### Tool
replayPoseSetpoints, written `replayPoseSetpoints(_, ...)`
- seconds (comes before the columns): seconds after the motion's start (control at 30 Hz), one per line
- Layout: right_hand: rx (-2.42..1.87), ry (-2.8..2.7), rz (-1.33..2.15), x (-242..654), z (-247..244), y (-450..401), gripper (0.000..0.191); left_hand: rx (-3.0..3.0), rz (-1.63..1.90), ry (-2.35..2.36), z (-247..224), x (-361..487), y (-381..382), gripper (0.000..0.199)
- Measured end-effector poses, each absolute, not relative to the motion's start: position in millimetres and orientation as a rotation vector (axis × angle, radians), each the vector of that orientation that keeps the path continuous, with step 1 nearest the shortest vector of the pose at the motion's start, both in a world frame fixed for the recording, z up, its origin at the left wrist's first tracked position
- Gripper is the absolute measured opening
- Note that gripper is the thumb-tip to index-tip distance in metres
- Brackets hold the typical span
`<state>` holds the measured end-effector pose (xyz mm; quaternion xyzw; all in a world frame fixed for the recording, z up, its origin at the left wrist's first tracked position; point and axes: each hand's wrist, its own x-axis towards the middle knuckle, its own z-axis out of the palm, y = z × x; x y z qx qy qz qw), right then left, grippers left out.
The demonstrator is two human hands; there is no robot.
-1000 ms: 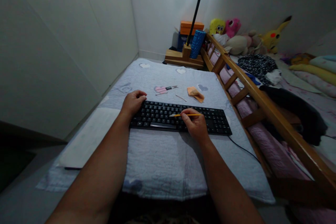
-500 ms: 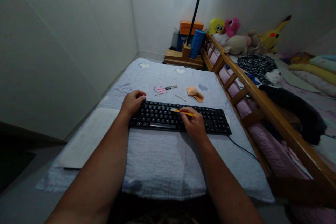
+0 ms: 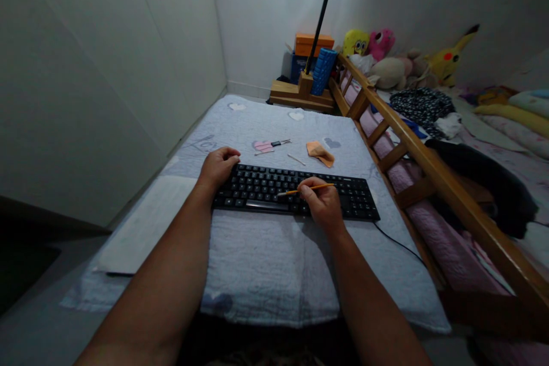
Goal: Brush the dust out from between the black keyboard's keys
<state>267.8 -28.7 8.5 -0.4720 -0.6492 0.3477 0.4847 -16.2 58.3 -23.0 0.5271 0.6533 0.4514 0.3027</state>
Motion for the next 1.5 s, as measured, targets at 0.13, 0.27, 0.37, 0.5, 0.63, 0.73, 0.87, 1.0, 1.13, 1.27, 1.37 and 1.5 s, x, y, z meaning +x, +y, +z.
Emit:
replayPoseSetpoints(0.13, -1.170, -1.581, 0.744, 266, 6, -26, 0.018, 1.398, 1.193, 1.735, -22, -16, 58, 0.026)
replayPoseSetpoints(0.27, -1.208, -1.632, 0.657, 265, 6, -25, 0.016, 1.393, 1.198, 1.733, -24, -17, 59, 0.025)
replayPoseSetpoints(0.37, -1.218, -1.664, 0.734, 266, 9, -27, 0.017, 1.403, 1.196, 1.733, -25, -17, 59, 0.024)
replayPoseSetpoints(0.5, -1.211, -1.661, 0.831, 268, 13, -30, 0.020, 1.406, 1.186, 1.745, -23, -17, 59, 0.025)
replayPoseSetpoints(0.63, -1.185, -1.645, 0.904, 269, 16, -31, 0.019, 1.413, 1.168, 1.763, -21, -16, 57, 0.025)
replayPoseSetpoints(0.73, -1.163, -1.610, 0.939, 270, 16, -31, 0.019, 1.406, 1.179, 1.754, -20, -16, 57, 0.025)
replayPoseSetpoints(0.87, -1.143, -1.574, 0.937, 270, 15, -31, 0.019, 1.391, 1.183, 1.740, -19, -15, 56, 0.025)
replayPoseSetpoints(1.0, -1.144, -1.588, 0.922, 268, 15, -29, 0.017, 1.377, 1.183, 1.742, -18, -14, 55, 0.026)
replayPoseSetpoints(1.13, -1.136, -1.652, 0.938, 267, 14, -28, 0.015, 1.382, 1.190, 1.734, -20, -15, 56, 0.027)
replayPoseSetpoints(1.27, -1.160, -1.634, 0.964, 269, 13, -29, 0.014, 1.395, 1.196, 1.724, -23, -17, 58, 0.027)
replayPoseSetpoints(1.37, -1.185, -1.604, 0.961, 272, 14, -29, 0.014, 1.401, 1.184, 1.734, -25, -18, 59, 0.028)
replayPoseSetpoints(1.5, -1.182, -1.576, 0.884, 271, 13, -29, 0.018, 1.414, 1.180, 1.745, -26, -19, 60, 0.028)
